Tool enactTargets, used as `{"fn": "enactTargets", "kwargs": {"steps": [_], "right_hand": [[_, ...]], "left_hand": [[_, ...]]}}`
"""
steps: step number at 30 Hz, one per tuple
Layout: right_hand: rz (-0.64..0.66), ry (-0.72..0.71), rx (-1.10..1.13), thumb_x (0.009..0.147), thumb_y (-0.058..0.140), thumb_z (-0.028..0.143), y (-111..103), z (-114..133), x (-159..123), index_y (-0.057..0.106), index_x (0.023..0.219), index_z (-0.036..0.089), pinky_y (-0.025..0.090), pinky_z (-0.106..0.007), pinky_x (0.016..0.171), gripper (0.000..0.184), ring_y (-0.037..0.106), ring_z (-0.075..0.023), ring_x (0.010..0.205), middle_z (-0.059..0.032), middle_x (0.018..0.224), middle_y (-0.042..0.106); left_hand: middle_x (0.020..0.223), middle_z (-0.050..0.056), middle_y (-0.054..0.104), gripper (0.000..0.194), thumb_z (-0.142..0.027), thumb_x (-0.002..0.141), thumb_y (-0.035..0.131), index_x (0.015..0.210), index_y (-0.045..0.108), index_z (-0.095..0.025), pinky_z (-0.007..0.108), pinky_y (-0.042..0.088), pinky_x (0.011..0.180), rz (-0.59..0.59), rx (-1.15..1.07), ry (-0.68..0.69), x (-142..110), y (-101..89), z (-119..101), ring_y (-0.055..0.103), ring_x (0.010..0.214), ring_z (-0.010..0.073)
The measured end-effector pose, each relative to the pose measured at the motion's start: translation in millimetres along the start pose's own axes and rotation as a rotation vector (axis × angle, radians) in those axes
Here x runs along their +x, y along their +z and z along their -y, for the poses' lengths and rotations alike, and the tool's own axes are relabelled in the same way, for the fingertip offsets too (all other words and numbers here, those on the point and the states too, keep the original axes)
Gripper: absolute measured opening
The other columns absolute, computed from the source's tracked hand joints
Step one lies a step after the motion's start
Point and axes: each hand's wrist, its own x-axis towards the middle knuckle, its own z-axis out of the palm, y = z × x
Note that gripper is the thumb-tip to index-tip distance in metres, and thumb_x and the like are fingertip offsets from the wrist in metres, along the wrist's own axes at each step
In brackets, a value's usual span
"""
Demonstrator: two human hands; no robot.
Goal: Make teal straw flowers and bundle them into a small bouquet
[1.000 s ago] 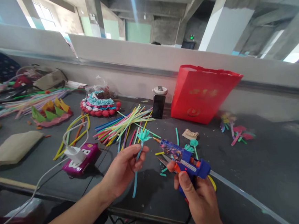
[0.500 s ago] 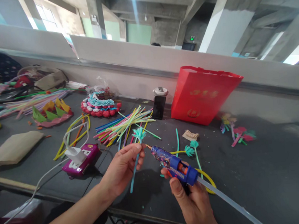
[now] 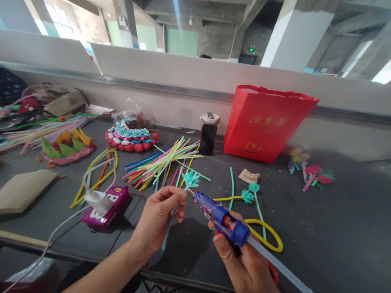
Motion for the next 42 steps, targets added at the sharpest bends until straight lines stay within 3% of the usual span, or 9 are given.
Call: {"fn": "enactTargets", "kwargs": {"steps": [4, 8, 13, 18, 26, 32, 42], "right_hand": [[0.014, -0.154, -0.084, 0.096, 0.05, 0.045, 0.5, -2.6, 4.0, 0.064, 0.112, 0.027, 0.058, -0.023, 0.077, 0.027, 0.072, -0.0183, 0.091, -0.0013, 0.1, 0.074], [-0.018, -0.205, -0.155, 0.098, 0.049, 0.043, -1.7, 0.5, 8.4, 0.063, 0.11, 0.025, 0.058, -0.021, 0.071, 0.026, 0.072, -0.0169, 0.084, -0.0014, 0.094, 0.073], [0.019, -0.203, -0.176, 0.098, 0.048, 0.041, -3.5, -0.1, 6.0, 0.062, 0.114, 0.024, 0.058, -0.022, 0.07, 0.028, 0.072, -0.0176, 0.083, -0.0028, 0.096, 0.073], [-0.016, -0.09, -0.16, 0.096, 0.048, 0.048, 1.2, -2.8, 1.2, 0.064, 0.116, 0.022, 0.058, -0.03, 0.076, 0.036, 0.071, -0.0231, 0.09, -0.0069, 0.101, 0.074], [-0.05, -0.11, -0.238, 0.095, 0.045, 0.055, 0.6, 2.0, 6.1, 0.069, 0.098, 0.019, 0.059, -0.033, 0.068, 0.044, 0.074, -0.0266, 0.083, -0.0118, 0.102, 0.076], [-0.038, -0.139, -0.24, 0.096, 0.046, 0.051, 0.2, 4.8, 6.4, 0.067, 0.104, 0.02, 0.059, -0.031, 0.069, 0.038, 0.074, -0.025, 0.085, -0.0077, 0.094, 0.077], [-0.081, -0.175, -0.254, 0.095, 0.047, 0.052, 1.3, 5.1, 9.1, 0.068, 0.101, 0.019, 0.06, -0.033, 0.068, 0.04, 0.075, -0.027, 0.083, -0.0099, 0.092, 0.078]], "left_hand": [[0.054, -0.005, 0.051, 0.02, -0.03, 0.071, 0.07, 0.066, 0.057, -0.016, 0.02, 0.035, 0.038, -0.059, 0.198, 0.109, -0.6, 0.3, -2.6, 0.045, 0.039, 0.0072], [0.048, -0.007, 0.046, 0.019, -0.031, 0.072, 0.066, 0.064, 0.057, -0.017, 0.019, 0.031, 0.037, -0.112, 0.396, 0.16, 0.2, -1.2, -3.9, 0.04, 0.038, 0.0069], [0.051, -0.006, 0.048, 0.016, -0.028, 0.072, 0.064, 0.062, 0.058, -0.017, 0.019, 0.031, 0.043, -0.128, 0.558, 0.272, 2.3, -4.3, -0.1, 0.039, 0.046, 0.0073], [0.051, -0.005, 0.048, 0.014, -0.021, 0.073, 0.061, 0.059, 0.06, -0.018, 0.02, 0.03, 0.049, -0.131, 0.712, 0.413, -0.9, -4.0, -1.3, 0.041, 0.049, 0.0085], [0.054, -0.003, 0.052, 0.016, -0.017, 0.076, 0.058, 0.06, 0.06, -0.019, 0.022, 0.03, 0.053, -0.102, 0.865, 0.545, -1.2, -6.2, -0.5, 0.045, 0.052, 0.0102], [0.056, -0.003, 0.053, 0.017, -0.017, 0.078, 0.057, 0.061, 0.059, -0.019, 0.023, 0.03, 0.055, -0.09, 0.94, 0.587, -1.0, -8.1, 0.6, 0.047, 0.054, 0.0106], [0.056, -0.002, 0.054, 0.016, -0.017, 0.077, 0.057, 0.061, 0.06, -0.019, 0.023, 0.03, 0.055, -0.079, 0.906, 0.595, -0.3, -9.2, 0.3, 0.047, 0.054, 0.0113]]}}
